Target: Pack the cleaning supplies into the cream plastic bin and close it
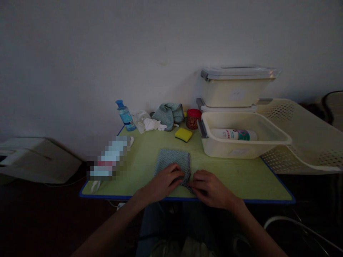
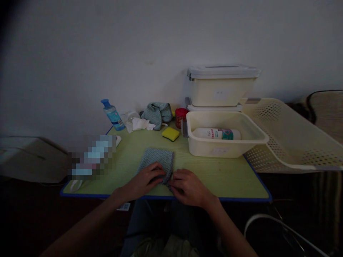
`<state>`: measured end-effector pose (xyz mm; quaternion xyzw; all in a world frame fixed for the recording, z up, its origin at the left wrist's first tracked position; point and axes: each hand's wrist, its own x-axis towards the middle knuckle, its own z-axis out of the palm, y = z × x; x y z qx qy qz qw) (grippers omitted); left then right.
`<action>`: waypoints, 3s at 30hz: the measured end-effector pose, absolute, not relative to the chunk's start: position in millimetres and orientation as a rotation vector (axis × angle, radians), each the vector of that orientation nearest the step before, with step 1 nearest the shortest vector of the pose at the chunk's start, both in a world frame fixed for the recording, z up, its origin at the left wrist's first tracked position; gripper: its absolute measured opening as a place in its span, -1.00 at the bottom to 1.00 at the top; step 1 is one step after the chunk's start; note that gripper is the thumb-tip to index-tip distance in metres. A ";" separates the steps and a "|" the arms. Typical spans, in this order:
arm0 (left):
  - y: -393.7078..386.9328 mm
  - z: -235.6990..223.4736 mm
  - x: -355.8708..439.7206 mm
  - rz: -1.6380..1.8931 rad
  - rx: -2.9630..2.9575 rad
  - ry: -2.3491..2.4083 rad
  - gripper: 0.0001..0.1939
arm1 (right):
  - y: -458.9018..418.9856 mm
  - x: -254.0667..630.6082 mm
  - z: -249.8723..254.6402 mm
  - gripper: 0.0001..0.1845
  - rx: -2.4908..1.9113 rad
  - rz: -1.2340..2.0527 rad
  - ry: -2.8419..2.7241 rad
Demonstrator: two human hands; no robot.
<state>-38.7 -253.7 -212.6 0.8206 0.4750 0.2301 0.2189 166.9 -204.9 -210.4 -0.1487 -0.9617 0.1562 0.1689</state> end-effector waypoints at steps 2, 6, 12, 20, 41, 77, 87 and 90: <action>-254.7 -212.6 -38.4 0.640 2.268 1.316 -0.80 | -205.0 166.4 -209.1 -0.74 -0.444 0.439 -2.777; -255.4 -213.9 -37.6 0.632 2.282 1.345 -0.77 | -206.1 166.6 -206.4 -0.71 -0.484 0.435 -2.819; -253.7 -218.4 -35.8 0.667 2.269 1.389 -0.81 | -206.6 166.5 -204.9 -0.63 -0.532 0.444 -2.822; -251.9 -221.5 -37.1 0.826 2.121 1.432 -0.88 | -199.7 166.7 -204.9 -0.67 -0.542 0.850 -2.611; -238.3 -221.1 -49.6 1.127 1.233 1.377 -0.74 | -183.5 152.3 -209.1 -0.84 -0.605 1.035 -2.589; -239.2 -220.4 -51.1 1.246 1.064 1.315 -0.70 | -197.0 126.8 -206.7 -0.77 -0.842 0.836 -2.627; -243.6 -225.4 -45.6 1.081 1.497 1.350 -0.81 | -198.0 127.5 -207.7 -0.78 -0.794 0.880 -2.602; -245.7 -225.2 -43.8 1.039 1.663 1.353 -0.84 | -198.0 128.0 -210.8 -0.89 -0.892 0.862 -2.508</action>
